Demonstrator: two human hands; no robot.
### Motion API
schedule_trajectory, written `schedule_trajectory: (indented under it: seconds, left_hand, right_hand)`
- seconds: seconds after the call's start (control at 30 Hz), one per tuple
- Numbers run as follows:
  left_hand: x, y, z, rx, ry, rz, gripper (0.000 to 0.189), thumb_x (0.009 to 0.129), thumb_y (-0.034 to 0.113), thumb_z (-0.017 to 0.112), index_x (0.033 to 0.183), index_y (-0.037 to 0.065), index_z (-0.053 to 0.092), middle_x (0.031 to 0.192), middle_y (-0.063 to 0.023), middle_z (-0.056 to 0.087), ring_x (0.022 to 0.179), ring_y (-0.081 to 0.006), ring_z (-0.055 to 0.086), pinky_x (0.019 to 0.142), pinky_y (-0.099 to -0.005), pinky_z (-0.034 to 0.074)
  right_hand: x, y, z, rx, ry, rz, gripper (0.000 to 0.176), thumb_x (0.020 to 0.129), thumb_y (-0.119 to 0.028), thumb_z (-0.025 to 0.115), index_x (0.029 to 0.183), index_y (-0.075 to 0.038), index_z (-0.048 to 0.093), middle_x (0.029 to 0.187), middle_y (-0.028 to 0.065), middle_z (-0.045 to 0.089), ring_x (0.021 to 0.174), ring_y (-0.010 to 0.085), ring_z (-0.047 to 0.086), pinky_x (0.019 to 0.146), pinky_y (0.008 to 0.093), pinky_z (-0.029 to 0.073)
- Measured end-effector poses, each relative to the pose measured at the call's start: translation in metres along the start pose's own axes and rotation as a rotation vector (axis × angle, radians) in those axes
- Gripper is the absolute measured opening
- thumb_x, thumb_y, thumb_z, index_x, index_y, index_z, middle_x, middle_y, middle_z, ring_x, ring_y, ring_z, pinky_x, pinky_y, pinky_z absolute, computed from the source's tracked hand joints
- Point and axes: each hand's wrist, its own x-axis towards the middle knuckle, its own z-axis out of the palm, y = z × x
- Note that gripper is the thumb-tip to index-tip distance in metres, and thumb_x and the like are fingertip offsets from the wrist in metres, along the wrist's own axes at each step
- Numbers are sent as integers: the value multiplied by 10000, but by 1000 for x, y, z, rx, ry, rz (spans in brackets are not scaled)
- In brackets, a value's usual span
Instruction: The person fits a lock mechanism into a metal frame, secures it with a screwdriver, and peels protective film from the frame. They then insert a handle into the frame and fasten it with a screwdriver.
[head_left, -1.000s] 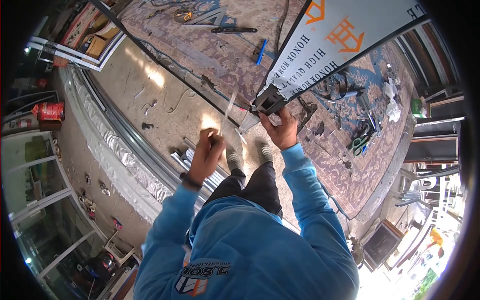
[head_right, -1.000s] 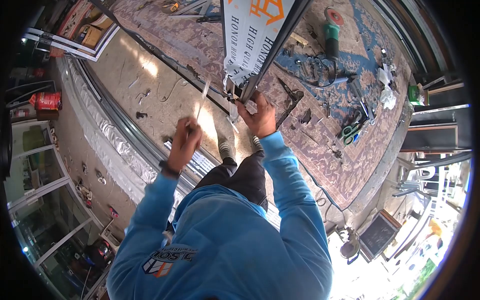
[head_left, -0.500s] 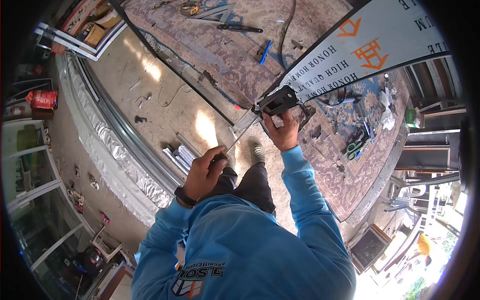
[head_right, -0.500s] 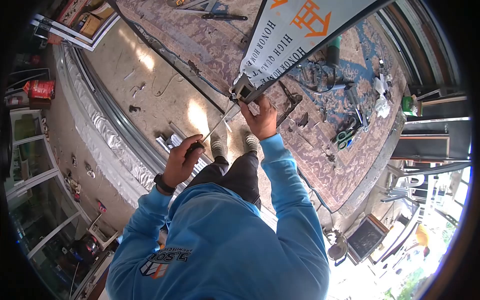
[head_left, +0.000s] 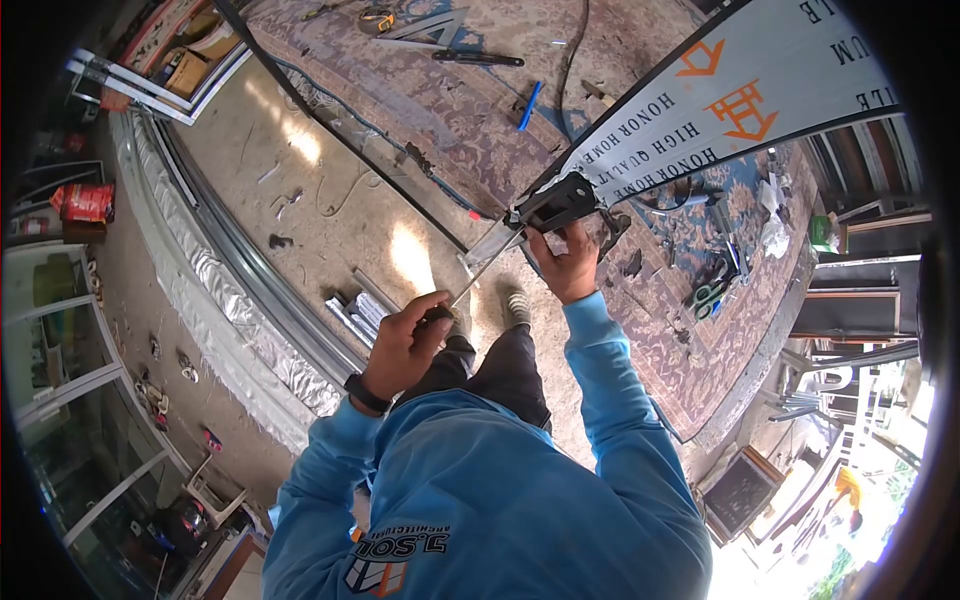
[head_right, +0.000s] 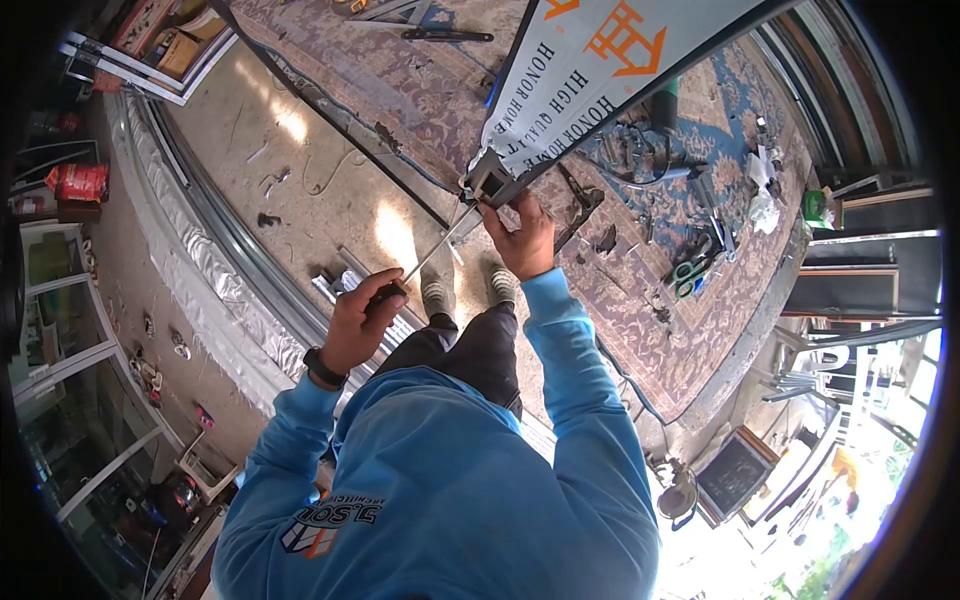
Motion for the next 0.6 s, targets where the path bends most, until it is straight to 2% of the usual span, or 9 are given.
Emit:
schedule_trajectory:
  seconds: [0.07,0.17,0.27,0.3,0.4,0.43,0.53,0.57,0.6]
  left_hand:
    - [1,1,-2,-13,-9,-7,381,1048,69,659,1420,6,609,964,-42,736,703,-64,589,654,-250,512]
    - [6,6,-11,-248,-86,-268,360,1058,114,641,1405,17,630,972,-76,760,701,-81,628,631,-262,524]
    - [20,16,-25,-611,-150,-600,353,1059,155,621,1384,21,654,946,-107,767,675,-99,643,592,-270,518]
    - [25,19,-29,-794,-165,-711,309,1041,151,610,1307,14,685,920,-137,765,651,-121,645,577,-273,510]
    - [25,15,-29,-666,-185,-681,268,1034,146,597,1236,-5,686,899,-150,761,620,-145,641,576,-272,503]
    - [19,6,-23,-315,-147,-442,223,1000,92,622,1180,-26,677,963,-162,758,663,-173,665,605,-306,533]
    - [18,39,-7,693,174,302,286,954,35,663,1231,-34,659,1057,-128,750,789,-173,703,665,-338,572]
    - [12,35,-9,513,117,131,406,907,-9,699,1309,-9,646,1132,-82,738,928,-184,720,739,-362,605]
    - [7,29,-11,202,107,-9,416,924,2,683,1337,-1,635,1126,-78,738,931,-177,720,739,-353,606]
  right_hand:
    - [0,0,0,-8,1,15,361,889,-163,852,1170,-24,673,1051,173,793,1005,330,788,824,405,615]
    - [0,0,1,2,6,9,363,891,-160,854,1173,-24,671,1051,173,793,1005,330,788,821,404,615]
    - [2,2,2,8,10,-4,359,894,-158,853,1173,-23,672,1050,173,794,1003,331,789,822,402,615]
    - [1,3,2,7,13,-5,357,895,-157,853,1173,-22,673,1049,173,794,1002,332,789,822,402,615]
    - [2,1,-1,8,-13,20,345,900,-154,849,1166,-20,676,1055,175,790,1011,332,787,832,401,613]
    - [1,1,-2,7,-15,12,345,900,-153,849,1167,-19,677,1057,175,788,1014,331,787,833,401,612]
    - [1,2,-2,0,-11,-7,350,897,-149,850,1171,-15,679,1061,177,784,1020,327,785,837,404,610]
    - [2,1,-2,-8,-6,-10,354,895,-147,851,1174,-13,679,1060,177,783,1019,326,784,837,405,609]
    - [3,0,-2,-17,1,-14,359,894,-145,852,1177,-11,679,1059,178,782,1019,326,784,837,406,608]
